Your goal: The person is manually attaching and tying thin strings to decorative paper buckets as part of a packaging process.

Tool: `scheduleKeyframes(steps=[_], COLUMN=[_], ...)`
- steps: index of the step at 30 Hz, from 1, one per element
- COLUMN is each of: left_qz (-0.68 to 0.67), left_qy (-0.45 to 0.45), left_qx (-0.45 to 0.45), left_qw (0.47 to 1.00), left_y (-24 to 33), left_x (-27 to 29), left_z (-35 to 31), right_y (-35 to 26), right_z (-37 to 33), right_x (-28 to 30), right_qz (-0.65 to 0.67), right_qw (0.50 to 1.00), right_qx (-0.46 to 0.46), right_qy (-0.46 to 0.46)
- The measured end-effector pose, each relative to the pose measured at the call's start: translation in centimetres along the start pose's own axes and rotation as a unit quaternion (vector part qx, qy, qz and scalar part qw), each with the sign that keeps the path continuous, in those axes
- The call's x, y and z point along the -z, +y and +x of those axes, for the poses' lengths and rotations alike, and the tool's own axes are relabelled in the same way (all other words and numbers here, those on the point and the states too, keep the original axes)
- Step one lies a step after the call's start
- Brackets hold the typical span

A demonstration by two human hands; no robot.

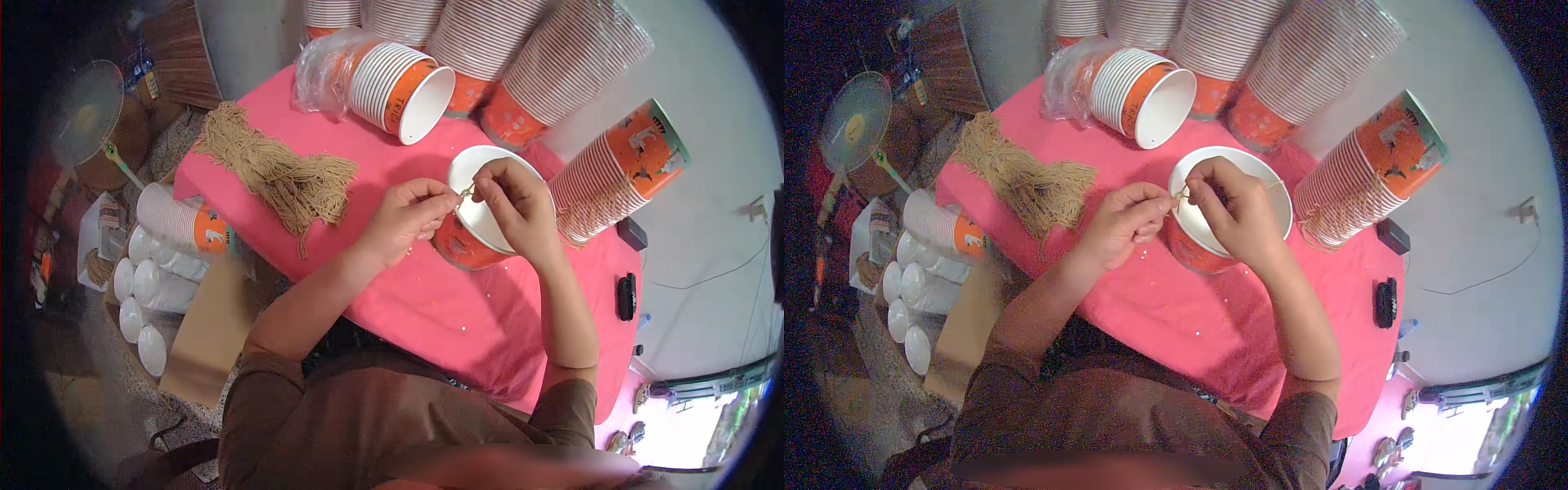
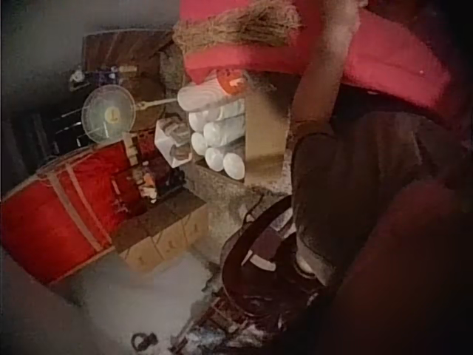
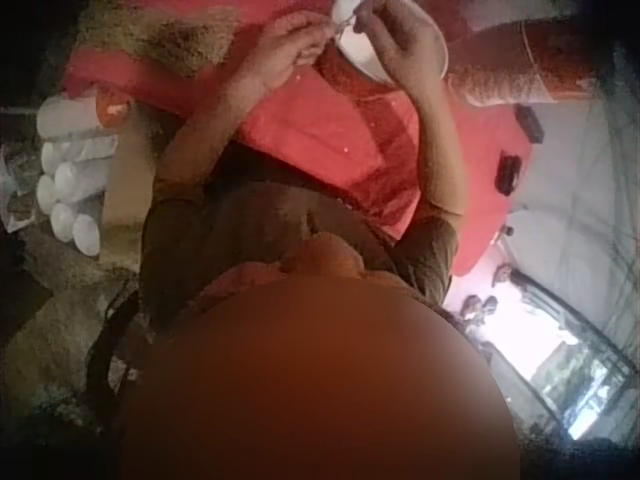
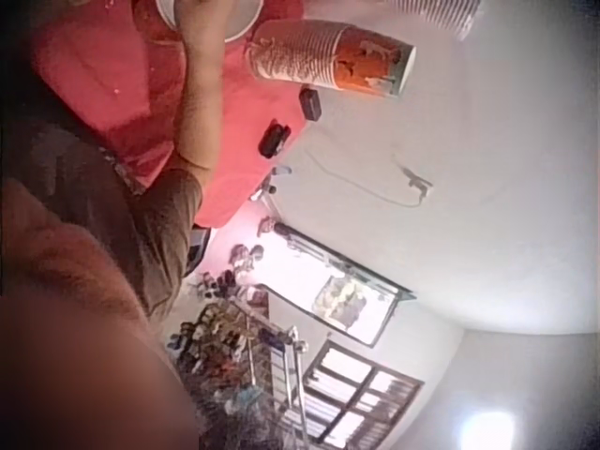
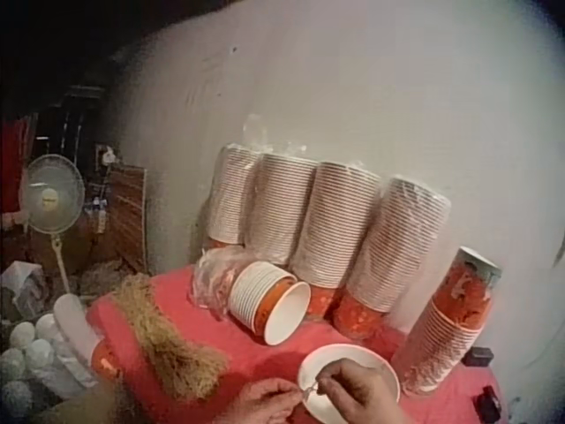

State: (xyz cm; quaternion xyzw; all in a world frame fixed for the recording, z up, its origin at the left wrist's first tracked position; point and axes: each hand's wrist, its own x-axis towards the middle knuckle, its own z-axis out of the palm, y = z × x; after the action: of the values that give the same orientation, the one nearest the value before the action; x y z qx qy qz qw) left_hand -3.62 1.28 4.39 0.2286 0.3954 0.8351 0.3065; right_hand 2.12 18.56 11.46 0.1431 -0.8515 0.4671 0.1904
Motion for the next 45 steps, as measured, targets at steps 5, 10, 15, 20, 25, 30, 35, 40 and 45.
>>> scheduleKeyframes(steps=[5,10,15,20,25,30,35,40,45], left_qz=[0.003,0.073,0.164,0.196,0.241,0.261,0.235,0.19,0.288], left_qy=[-0.007,0.036,0.042,0.057,0.083,0.075,0.08,0.086,0.071], left_qx=[-0.019,-0.056,-0.174,-0.207,-0.223,-0.248,-0.237,-0.247,-0.255], left_qw=[1.0,0.995,0.97,0.957,0.941,0.93,0.939,0.946,0.92], left_y=[0.0,0.1,-1.0,-1.3,-1.6,-1.4,-2.0,-1.8,-0.9], left_x=[0.3,-0.7,-0.1,-0.5,-0.2,-0.8,-0.8,-0.4,-0.8], left_z=[0.2,0.2,0.8,0.7,0.5,-0.4,-0.5,-1.5,-3.1], right_y=[0.4,-0.5,-0.3,-0.3,-0.9,-0.4,-0.5,-0.8,-1.8], right_z=[0.0,-0.2,-0.1,-0.1,-0.2,-0.3,-0.4,-0.5,-1.5], right_x=[0.3,0.6,0.8,1.2,1.4,1.1,0.8,1.6,1.1], right_qz=[-0.001,-0.017,-0.067,-0.077,-0.119,-0.127,-0.1,0.035,0.063], right_qw=[1.0,0.999,0.996,0.995,0.991,0.991,0.995,0.999,0.998], right_qx=[0.027,0.023,0.032,0.042,0.031,0.045,-0.014,-0.015,-0.007], right_qy=[-0.008,-0.022,-0.045,-0.045,-0.043,-0.006,0.003,-0.031,0.005])
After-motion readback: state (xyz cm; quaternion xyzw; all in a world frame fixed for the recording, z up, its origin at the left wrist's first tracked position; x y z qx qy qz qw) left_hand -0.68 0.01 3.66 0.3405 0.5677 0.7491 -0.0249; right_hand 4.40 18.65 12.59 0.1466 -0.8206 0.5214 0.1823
